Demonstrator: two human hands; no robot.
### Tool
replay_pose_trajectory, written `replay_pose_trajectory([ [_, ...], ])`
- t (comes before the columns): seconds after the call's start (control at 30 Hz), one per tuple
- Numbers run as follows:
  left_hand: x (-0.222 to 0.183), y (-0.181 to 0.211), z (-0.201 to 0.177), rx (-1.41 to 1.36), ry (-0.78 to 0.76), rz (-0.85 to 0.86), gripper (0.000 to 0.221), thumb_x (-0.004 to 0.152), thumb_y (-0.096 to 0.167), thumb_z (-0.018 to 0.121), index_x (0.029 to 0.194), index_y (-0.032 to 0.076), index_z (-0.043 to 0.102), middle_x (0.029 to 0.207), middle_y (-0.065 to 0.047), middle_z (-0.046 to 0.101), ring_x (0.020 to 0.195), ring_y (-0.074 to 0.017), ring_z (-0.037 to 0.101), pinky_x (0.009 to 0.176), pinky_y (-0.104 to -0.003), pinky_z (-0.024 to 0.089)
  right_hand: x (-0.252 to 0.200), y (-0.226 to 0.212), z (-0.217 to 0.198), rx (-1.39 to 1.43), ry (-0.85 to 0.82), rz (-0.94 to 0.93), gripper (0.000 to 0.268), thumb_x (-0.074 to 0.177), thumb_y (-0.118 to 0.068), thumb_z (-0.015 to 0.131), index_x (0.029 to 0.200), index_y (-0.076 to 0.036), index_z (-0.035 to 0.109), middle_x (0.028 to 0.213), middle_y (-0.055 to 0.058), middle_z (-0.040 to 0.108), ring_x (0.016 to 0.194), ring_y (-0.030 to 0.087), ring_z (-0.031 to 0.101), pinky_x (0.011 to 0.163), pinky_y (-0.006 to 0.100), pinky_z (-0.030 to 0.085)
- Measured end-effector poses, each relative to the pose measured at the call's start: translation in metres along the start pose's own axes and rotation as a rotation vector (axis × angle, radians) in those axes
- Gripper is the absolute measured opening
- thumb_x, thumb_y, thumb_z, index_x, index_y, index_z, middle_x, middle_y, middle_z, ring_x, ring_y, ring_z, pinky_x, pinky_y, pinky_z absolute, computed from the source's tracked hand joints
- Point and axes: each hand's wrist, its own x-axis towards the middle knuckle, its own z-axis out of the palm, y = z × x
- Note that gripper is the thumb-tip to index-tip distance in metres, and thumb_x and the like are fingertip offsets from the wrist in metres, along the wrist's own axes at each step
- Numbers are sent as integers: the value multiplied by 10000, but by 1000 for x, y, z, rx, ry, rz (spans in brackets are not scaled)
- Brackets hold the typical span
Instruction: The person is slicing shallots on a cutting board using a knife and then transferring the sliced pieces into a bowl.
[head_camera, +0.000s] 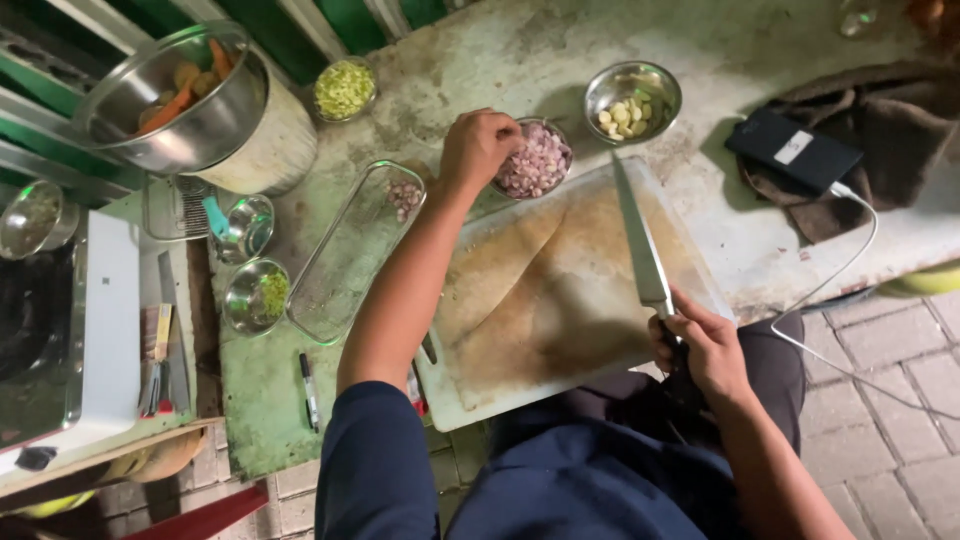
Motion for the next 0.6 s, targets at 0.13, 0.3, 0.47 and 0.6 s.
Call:
replay_pose_trajectory([
  [0.13, 0, -16, 3, 4, 3, 7, 64, 856, 162, 702, 863, 180, 762, 749, -22, 700, 773, -299, 703, 749, -427, 578, 8, 3, -11, 16, -9, -48, 475, 920, 7, 476, 1390, -28, 541, 767, 271, 525, 573, 254, 478, 381, 378, 425],
  [0.3, -45, -30, -73, 177, 61, 60, 187, 904, 172, 641, 1044, 138, 759, 1045, -68, 745, 911, -355, 678, 717, -470, 521, 11, -22, 5, -27, 81, -21, 511, 929, -81, 471, 1437, -87, 527, 764, 129, 504, 529, 189, 459, 457, 271, 352],
  [0.47, -122, -121, -93, 218, -7, -194, 56, 790, 123, 602, 791, 129, 658, 720, -130, 650, 679, -318, 590, 634, -423, 454, 24, -20, 17, -63, 25, -110, 500, 937, -81, 447, 1430, -49, 525, 774, 119, 478, 556, 174, 427, 493, 252, 381],
  [0.6, -154, -181, -61, 197, -103, -247, 351, 795, 163, 622, 1124, 143, 743, 1049, -116, 735, 989, -280, 698, 868, -357, 526, 21, -29, 31, -172, -10, -167, 594, 922, -66, 417, 1513, -67, 478, 761, 101, 453, 565, 162, 397, 500, 237, 384],
])
